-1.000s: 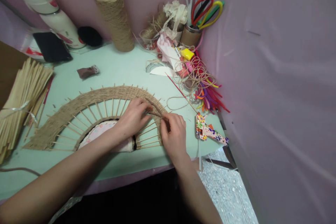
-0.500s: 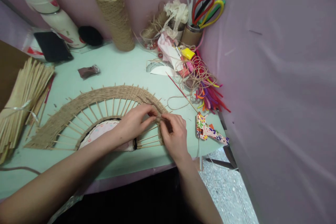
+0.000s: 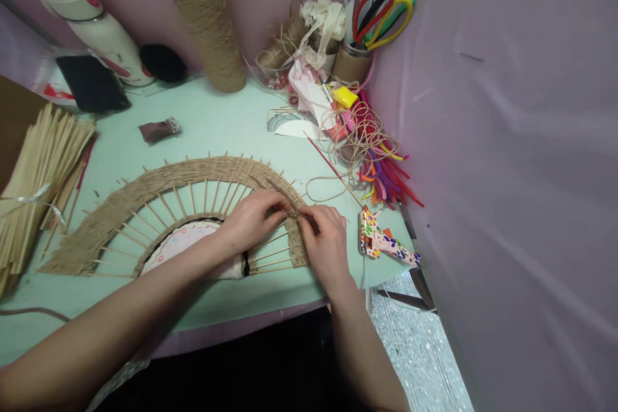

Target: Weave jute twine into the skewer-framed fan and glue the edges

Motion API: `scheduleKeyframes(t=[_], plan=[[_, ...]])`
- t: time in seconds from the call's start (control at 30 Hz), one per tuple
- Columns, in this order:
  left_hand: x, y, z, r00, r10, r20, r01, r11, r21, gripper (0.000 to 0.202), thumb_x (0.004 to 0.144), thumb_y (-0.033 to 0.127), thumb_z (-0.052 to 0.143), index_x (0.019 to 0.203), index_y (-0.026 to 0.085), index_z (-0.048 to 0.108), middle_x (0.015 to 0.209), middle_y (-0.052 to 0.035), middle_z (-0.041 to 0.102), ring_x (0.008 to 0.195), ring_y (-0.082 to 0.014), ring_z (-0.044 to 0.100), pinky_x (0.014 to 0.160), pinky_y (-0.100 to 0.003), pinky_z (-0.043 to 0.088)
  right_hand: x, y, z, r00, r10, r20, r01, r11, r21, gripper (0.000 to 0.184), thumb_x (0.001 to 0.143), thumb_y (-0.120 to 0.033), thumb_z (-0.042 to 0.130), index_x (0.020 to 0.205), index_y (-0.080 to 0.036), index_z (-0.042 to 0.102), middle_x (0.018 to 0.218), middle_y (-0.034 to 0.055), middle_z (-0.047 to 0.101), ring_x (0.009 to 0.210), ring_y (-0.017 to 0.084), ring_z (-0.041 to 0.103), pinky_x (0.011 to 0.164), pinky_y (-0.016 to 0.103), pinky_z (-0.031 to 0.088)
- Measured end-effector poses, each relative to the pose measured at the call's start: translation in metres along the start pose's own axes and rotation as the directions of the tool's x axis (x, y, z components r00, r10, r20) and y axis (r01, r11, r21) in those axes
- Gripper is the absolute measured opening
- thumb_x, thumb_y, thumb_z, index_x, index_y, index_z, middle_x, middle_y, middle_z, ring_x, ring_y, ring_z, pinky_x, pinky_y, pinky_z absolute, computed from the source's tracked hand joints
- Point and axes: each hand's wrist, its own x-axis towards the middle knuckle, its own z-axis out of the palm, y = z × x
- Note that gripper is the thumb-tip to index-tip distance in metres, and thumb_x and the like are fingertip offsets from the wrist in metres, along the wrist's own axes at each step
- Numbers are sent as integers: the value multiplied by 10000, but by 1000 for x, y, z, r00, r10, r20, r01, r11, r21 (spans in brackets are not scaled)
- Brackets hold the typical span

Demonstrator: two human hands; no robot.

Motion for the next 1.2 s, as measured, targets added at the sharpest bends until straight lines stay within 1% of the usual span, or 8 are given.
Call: scheduleKeyframes(t=[0.1, 0.2, 0.4, 0.5, 0.67, 0.8, 1.0, 1.2], plan=[[0, 1, 1, 1000, 24, -18, -23, 997, 77, 99, 885, 157, 579, 888, 176, 676, 911, -47, 678, 924, -220, 604, 851, -361, 464, 6, 1, -1, 999, 9, 34, -7, 999, -50, 126, 916, -226, 576, 959, -236, 694, 951, 36, 681, 933, 216, 577, 860, 376, 425], [0, 4, 2, 999, 34, -3, -33, 988, 153, 120, 899, 165, 577, 924, 166, 694, 953, -69, 678, 970, -238, 594, 881, -382, 464, 12, 1, 1, 998, 22, 61, -12, 986, -164, 196, 938, -230, 539, 1002, -239, 724, 1013, 69, 648, 972, 244, 524, 885, 406, 416], [-2, 12, 4, 998, 28, 50, -39, 969, 244, 209, 950, 215, 514, 979, 159, 714, 949, -76, 673, 948, -245, 580, 855, -387, 470, 12, -1, 4, 997, 7, 73, 10, 972, -233, 263, 952, -187, 485, 1047, -234, 726, 968, 92, 585, 927, 254, 482, 842, 408, 427], [-6, 12, 7, 998, 41, 55, -53, 966, 251, 201, 946, 206, 521, 972, 166, 716, 955, -72, 665, 961, -237, 565, 863, -374, 466, 10, -2, 3, 998, 12, 64, 3, 973, -233, 227, 936, -160, 498, 1048, -208, 690, 974, 87, 581, 935, 254, 490, 846, 403, 422], [-9, 11, 10, 997, 58, 42, -67, 961, 268, 185, 946, 213, 528, 940, 173, 709, 956, -65, 650, 939, -223, 551, 850, -363, 461, 10, -3, 1, 998, 32, 50, -19, 969, -248, 103, 916, -181, 544, 916, -197, 645, 930, 70, 581, 925, 251, 507, 826, 381, 407], [-9, 12, 11, 998, 56, 42, -65, 962, 264, 186, 946, 206, 526, 946, 168, 708, 961, -67, 648, 955, -226, 550, 858, -368, 465, 9, -2, 1, 996, 27, 90, -2, 963, -269, 158, 944, -180, 497, 932, -224, 648, 917, 44, 639, 886, 237, 534, 799, 370, 376], [-12, 15, 9, 998, 31, 45, -40, 975, 219, 202, 943, 200, 525, 1003, 154, 713, 968, -83, 641, 966, -236, 550, 880, -384, 473, 5, -3, -1, 996, -4, 88, 27, 965, -260, 253, 922, -101, 449, 1020, -210, 656, 992, 54, 677, 953, 240, 547, 842, 376, 374], [-10, 12, 14, 1000, -1, 18, -3, 978, 207, 247, 971, 227, 473, 981, 149, 706, 958, -86, 646, 970, -234, 561, 900, -384, 469, 9, -6, 4, 997, 49, 65, -30, 962, -272, 128, 933, -257, 533, 921, -212, 653, 949, 55, 661, 927, 245, 539, 821, 371, 374]])
